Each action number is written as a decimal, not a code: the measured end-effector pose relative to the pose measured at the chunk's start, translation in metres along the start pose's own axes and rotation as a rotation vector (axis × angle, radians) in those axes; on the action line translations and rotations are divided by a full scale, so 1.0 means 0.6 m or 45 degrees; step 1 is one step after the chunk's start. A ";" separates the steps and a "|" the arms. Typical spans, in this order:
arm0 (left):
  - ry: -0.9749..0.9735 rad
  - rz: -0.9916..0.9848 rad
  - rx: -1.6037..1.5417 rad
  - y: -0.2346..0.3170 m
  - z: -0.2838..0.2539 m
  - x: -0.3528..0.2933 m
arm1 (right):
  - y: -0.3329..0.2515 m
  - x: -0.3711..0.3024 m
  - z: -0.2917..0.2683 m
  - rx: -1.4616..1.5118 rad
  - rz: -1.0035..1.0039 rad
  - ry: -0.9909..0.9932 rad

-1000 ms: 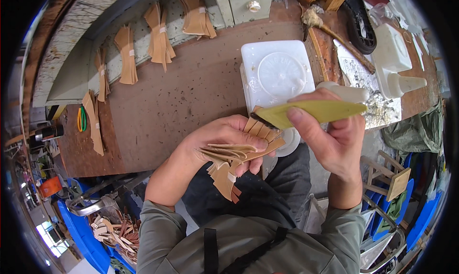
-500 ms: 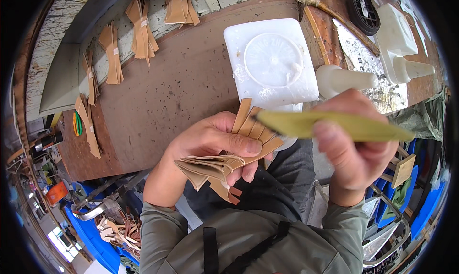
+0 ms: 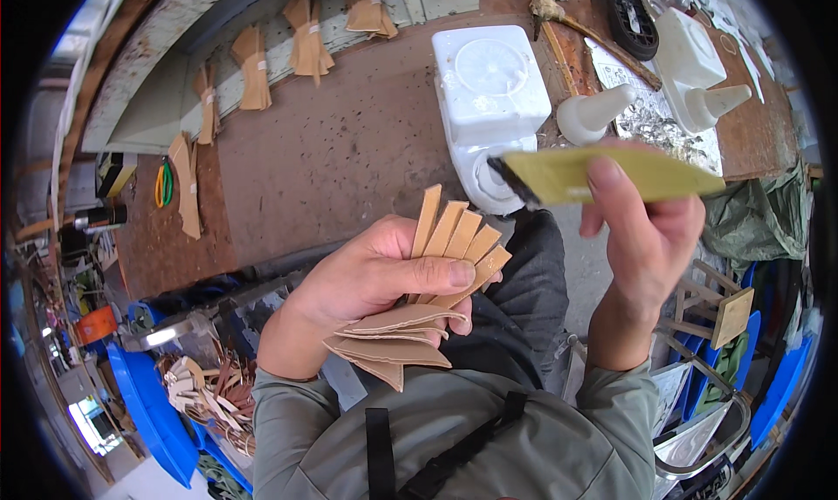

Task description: The recorder is applying adhesive to small leather shoe components and stacking them.

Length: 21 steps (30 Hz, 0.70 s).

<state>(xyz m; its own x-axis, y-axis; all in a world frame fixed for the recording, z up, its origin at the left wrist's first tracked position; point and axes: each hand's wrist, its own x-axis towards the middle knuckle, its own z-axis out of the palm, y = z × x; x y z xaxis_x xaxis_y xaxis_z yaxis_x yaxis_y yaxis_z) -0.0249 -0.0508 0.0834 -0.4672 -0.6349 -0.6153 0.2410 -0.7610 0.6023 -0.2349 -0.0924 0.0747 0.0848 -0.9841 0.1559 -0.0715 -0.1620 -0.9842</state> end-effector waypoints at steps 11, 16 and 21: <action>-0.058 0.117 0.002 -0.082 0.033 -0.097 | -0.032 -0.077 0.000 0.214 -0.080 -0.017; 0.012 0.167 0.006 -0.114 0.053 -0.124 | -0.079 -0.127 0.016 0.013 -0.013 -0.380; 0.019 0.210 0.027 -0.137 0.060 -0.147 | -0.092 -0.135 0.009 0.148 0.031 -0.201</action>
<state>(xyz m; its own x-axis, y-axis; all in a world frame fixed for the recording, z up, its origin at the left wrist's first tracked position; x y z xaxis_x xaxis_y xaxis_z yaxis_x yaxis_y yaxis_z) -0.0343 0.0725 0.1066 -0.4100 -0.7528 -0.5150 0.2953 -0.6437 0.7060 -0.2325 -0.0035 0.1159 0.2397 -0.9626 0.1259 0.0389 -0.1200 -0.9920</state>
